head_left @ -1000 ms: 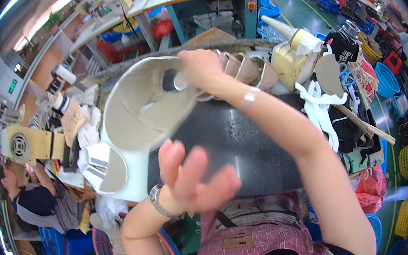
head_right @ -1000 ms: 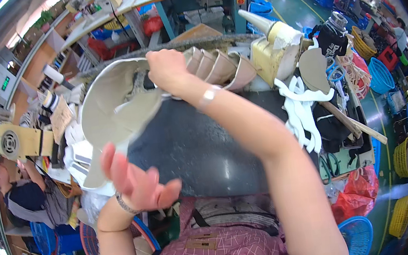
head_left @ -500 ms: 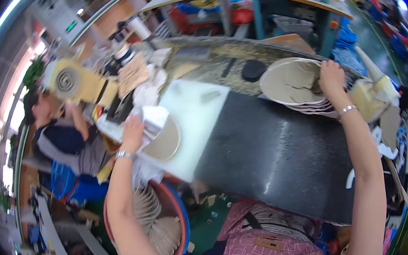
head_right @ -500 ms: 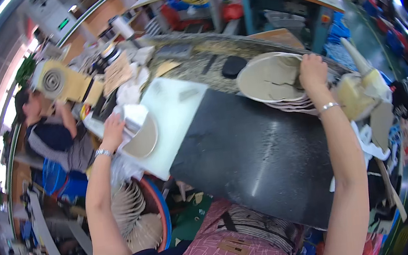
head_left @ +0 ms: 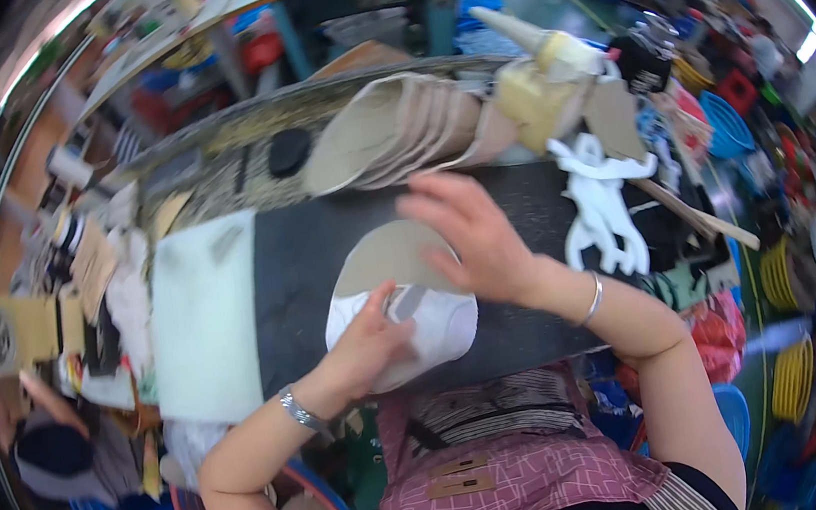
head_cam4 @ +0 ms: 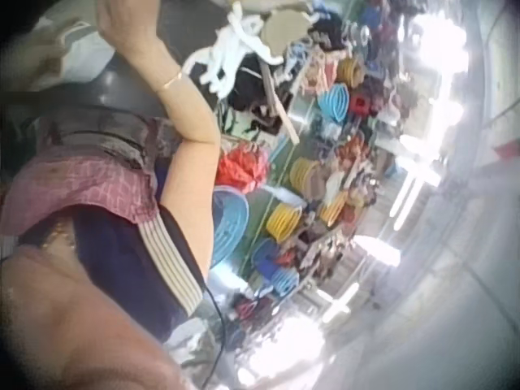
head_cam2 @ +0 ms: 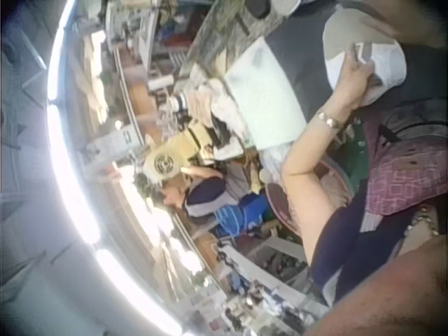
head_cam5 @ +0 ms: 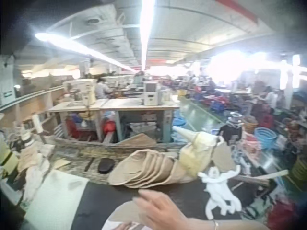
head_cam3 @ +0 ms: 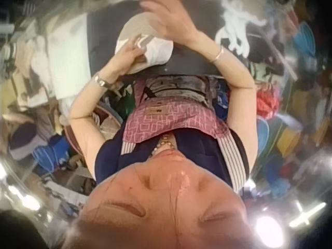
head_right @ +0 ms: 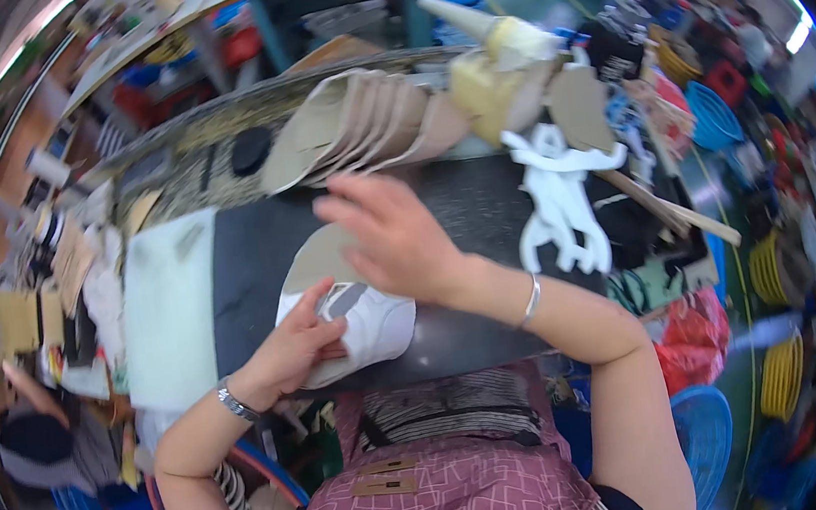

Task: Manually inserting liners into shoe uppers at a factory workstation.

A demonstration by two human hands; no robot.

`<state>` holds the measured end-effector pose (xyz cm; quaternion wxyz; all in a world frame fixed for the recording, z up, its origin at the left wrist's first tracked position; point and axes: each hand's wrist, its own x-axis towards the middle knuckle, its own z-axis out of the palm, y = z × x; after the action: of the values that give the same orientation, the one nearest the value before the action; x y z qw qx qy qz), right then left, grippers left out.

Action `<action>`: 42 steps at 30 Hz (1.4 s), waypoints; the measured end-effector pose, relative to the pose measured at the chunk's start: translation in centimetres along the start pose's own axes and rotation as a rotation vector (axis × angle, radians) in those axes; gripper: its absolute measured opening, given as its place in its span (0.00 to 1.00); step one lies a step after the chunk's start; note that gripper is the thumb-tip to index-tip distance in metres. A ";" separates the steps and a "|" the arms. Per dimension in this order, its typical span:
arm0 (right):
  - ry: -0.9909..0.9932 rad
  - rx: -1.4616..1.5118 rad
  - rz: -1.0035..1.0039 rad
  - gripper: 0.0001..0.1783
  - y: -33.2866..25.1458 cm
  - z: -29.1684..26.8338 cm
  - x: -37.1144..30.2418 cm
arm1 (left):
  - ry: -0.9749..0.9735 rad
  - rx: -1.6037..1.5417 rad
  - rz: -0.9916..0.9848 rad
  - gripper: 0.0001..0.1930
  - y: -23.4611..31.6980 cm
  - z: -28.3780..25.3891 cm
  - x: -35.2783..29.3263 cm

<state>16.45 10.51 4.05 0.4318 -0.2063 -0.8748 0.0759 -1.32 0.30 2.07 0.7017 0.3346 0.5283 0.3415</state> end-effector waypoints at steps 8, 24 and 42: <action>-0.213 -0.696 0.494 0.25 12.9 -16.7 -15.0 | -0.094 1.440 0.735 0.28 6.9 10.5 2.7; -0.091 -0.666 0.702 0.14 7.4 -16.9 -18.3 | -0.523 1.624 0.854 0.33 -0.5 17.3 18.8; 2.002 -0.582 1.080 0.24 -16.3 -34.6 -64.3 | -0.254 1.229 0.899 0.16 4.8 7.3 5.7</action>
<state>73.76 -33.18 -16.13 0.7754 -0.6092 0.0718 -0.1499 6.40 6.86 4.69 0.2390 0.8832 0.3517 0.1977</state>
